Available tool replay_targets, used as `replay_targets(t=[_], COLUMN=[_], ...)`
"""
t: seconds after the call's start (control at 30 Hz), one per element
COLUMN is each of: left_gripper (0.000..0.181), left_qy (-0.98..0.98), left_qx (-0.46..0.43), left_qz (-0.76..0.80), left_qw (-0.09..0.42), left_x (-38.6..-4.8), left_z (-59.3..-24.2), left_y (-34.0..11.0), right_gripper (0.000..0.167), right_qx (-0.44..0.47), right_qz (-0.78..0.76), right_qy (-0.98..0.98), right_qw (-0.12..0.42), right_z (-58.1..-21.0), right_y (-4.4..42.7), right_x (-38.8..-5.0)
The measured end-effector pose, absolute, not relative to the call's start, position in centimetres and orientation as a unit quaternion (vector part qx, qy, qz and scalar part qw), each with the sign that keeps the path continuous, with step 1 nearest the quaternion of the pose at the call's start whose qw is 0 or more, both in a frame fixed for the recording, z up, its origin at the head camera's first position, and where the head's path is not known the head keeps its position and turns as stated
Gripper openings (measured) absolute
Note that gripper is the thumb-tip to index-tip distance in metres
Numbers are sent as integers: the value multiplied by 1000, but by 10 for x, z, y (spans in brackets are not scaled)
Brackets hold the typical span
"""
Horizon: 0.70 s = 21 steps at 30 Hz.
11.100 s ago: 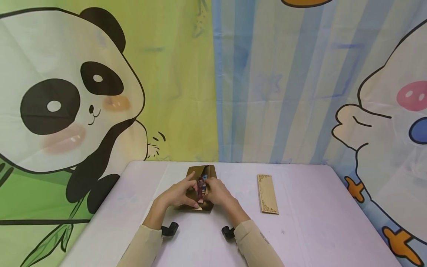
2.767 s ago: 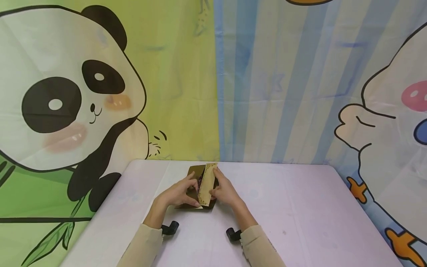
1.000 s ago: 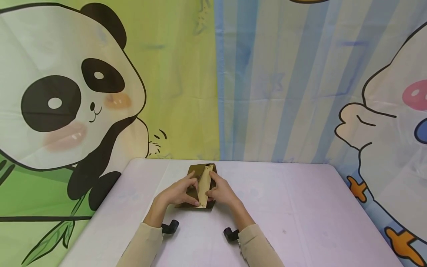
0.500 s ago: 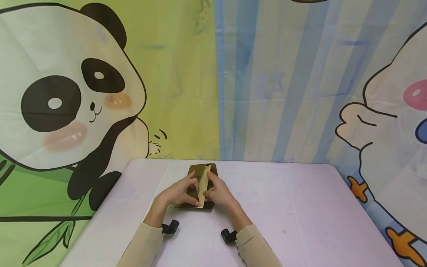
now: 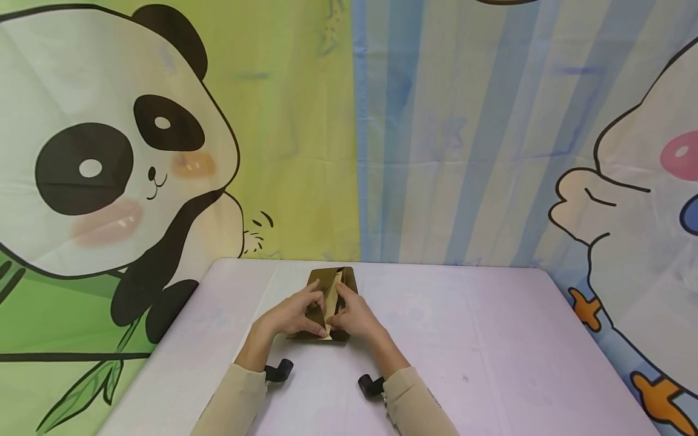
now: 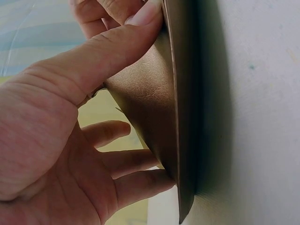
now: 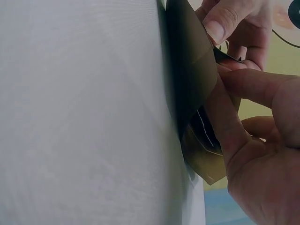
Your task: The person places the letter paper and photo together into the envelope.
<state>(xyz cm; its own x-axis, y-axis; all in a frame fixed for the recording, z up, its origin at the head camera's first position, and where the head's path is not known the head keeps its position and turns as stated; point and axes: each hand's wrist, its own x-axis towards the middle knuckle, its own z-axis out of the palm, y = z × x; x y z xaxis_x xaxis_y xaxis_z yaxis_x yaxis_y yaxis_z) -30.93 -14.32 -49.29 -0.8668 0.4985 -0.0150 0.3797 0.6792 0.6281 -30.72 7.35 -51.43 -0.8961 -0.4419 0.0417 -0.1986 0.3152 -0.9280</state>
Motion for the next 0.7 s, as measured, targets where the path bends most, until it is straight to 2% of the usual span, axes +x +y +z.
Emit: replay_targets(t=[0.7], left_gripper=[46], left_qy=[910], left_qx=[245], left_qz=[323], left_qw=[93], left_x=[-310], left_z=[-493], left_y=[-144], right_gripper=[90], right_qx=[-202], right_qz=[-537], right_qy=[812], right_qw=[107], right_z=[-516], right_y=[63], right_x=[-307])
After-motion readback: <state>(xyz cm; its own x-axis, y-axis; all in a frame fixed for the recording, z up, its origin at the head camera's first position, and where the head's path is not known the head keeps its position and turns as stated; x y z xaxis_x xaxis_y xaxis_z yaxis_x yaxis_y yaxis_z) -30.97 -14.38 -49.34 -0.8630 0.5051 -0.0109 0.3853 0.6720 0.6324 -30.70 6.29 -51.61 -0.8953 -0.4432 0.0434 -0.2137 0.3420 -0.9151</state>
